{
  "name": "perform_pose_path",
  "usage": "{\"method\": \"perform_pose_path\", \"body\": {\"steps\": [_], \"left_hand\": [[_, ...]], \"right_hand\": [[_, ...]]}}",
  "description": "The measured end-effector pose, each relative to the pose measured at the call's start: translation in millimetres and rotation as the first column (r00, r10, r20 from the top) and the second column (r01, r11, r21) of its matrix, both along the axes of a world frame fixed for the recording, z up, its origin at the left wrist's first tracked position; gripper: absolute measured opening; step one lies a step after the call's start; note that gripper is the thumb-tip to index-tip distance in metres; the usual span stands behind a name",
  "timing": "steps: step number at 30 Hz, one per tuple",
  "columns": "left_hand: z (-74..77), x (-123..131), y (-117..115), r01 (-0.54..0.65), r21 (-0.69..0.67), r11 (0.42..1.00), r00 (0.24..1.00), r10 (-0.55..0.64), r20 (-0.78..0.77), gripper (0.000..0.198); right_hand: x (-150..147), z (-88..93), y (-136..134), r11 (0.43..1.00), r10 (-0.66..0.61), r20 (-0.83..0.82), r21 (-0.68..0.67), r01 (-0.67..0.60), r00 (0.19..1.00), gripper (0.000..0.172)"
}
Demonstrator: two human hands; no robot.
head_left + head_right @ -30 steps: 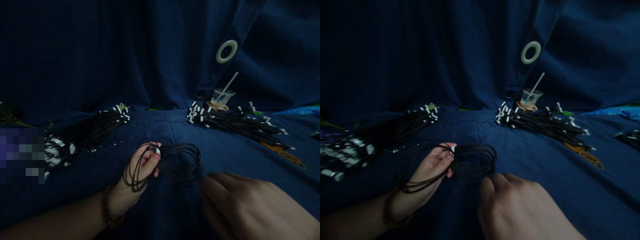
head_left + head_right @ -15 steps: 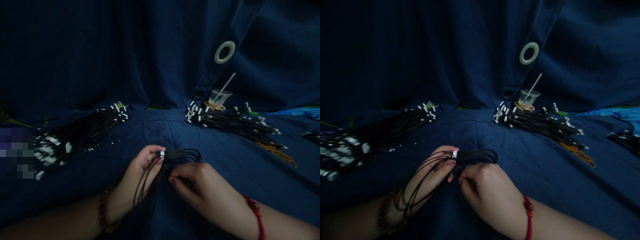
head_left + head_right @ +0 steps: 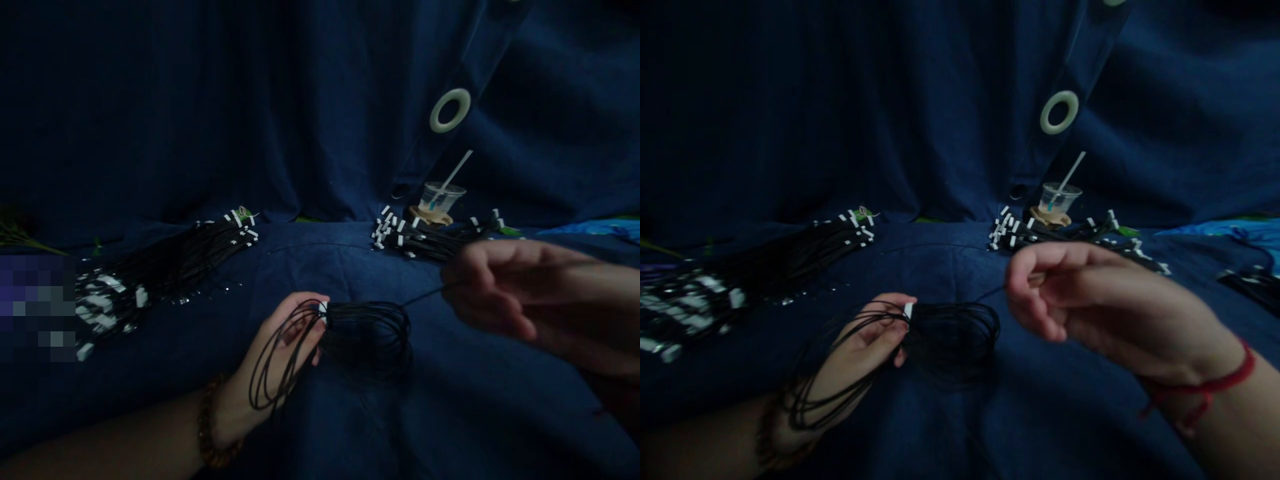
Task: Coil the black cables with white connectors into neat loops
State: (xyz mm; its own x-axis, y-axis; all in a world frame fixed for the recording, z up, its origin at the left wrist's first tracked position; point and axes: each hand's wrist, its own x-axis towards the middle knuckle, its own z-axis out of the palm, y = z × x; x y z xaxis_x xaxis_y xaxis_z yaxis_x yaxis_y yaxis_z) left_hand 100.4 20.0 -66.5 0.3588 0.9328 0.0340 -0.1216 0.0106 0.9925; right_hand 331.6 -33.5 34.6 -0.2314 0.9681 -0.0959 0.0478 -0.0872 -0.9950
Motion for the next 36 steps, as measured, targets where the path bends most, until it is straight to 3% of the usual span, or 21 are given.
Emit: {"method": "perform_pose_path", "body": {"steps": [2,3,4,5,6,7,8,9,10,11,12,13,14,16,19,21,36], "left_hand": [[1.8,0.1,-0.9,-0.011,0.000,1.000,1.000,0.011,0.026,0.024],[2.6,0.0,-1.5,-0.015,0.003,1.000,0.999,0.015,0.032,0.023],[3.1,-0.4,-1.9,-0.014,0.007,1.000,0.999,0.013,0.030,0.023],[3.1,-1.0,-2.3,-0.007,0.013,1.000,1.000,0.006,0.024,0.022],[2.7,-1.7,-2.6,0.005,0.018,1.000,1.000,-0.005,0.020,0.022],[1.9,-2.4,-2.8,0.017,0.021,1.000,1.000,-0.018,0.019,0.022],[1.0,-3.0,-3.2,0.028,0.025,0.999,0.999,-0.029,0.027,0.022],[0.1,-3.5,-3.8,0.036,0.030,0.999,0.998,-0.038,0.047,0.022],[-0.6,-3.9,-4.6,0.045,0.031,0.999,0.996,-0.047,0.074,0.022],[-0.9,-4.2,-5.6,0.049,0.026,0.998,0.993,-0.052,0.102,0.021],[-0.9,-4.5,-6.8,0.048,0.019,0.999,0.990,-0.050,0.130,0.020],[-0.7,-4.9,-8.1,0.042,0.014,0.999,0.987,-0.044,0.155,0.019],[-0.4,-5.5,-9.5,0.042,0.014,0.999,0.984,-0.043,0.174,0.019],[-0.1,-7.5,-11.9,0.050,0.032,0.998,0.982,-0.055,0.181,0.018],[-1.2,-10.8,-14.0,0.098,0.065,0.993,0.983,-0.106,0.151,0.017],[-1.9,-12.0,-14.7,0.115,0.083,0.990,0.982,-0.126,0.143,0.019],[-6.3,-17.5,-16.4,0.114,0.213,0.970,0.991,-0.126,0.043,0.018]], "right_hand": [[9.3,3.7,1.4,0.960,-0.203,0.143,0.224,0.168,0.969,0.010],[10.4,3.9,1.8,0.896,-0.363,0.261,0.361,0.258,0.894,0.017],[9.4,3.5,1.9,0.792,-0.570,0.396,0.499,0.352,0.720,0.027],[6.6,2.9,1.4,0.654,-0.754,0.499,0.632,0.416,0.428,0.045],[2.7,2.3,0.2,0.507,-0.843,0.533,0.749,0.427,0.067,0.063],[-2.0,1.7,-1.8,0.405,-0.834,0.511,0.822,0.399,-0.207,0.075],[-7.2,1.0,-4.6,0.382,-0.811,0.503,0.841,0.382,-0.297,0.080],[-12.7,-0.1,-7.9,0.439,-0.821,0.539,0.807,0.395,-0.188,0.078],[-18.5,-1.8,-11.7,0.582,-0.800,0.589,0.711,0.395,0.118,0.068],[-24.8,-4.2,-15.8,0.746,-0.659,0.566,0.578,0.332,0.495,0.053],[-31.4,-7.5,-19.7,0.864,-0.433,0.467,0.459,0.207,0.771,0.037],[-38.3,-11.5,-23.4,0.927,-0.223,0.380,0.368,0.074,0.898,0.026],[-45.1,-16.1,-26.7,0.947,-0.110,0.351,0.322,-0.010,0.930,0.018],[-57.1,-26.0,-31.5,0.923,-0.129,0.481,0.377,-0.071,0.867,0.015],[-66.8,-38.5,-34.6,0.820,-0.340,0.658,0.558,-0.132,0.672,0.015],[-67.7,-43.5,-35.3,0.772,-0.394,0.686,0.608,-0.185,0.612,0.014],[-63.8,-47.6,-35.3,0.747,-0.403,0.702,0.623,-0.233,0.587,0.014]]}}
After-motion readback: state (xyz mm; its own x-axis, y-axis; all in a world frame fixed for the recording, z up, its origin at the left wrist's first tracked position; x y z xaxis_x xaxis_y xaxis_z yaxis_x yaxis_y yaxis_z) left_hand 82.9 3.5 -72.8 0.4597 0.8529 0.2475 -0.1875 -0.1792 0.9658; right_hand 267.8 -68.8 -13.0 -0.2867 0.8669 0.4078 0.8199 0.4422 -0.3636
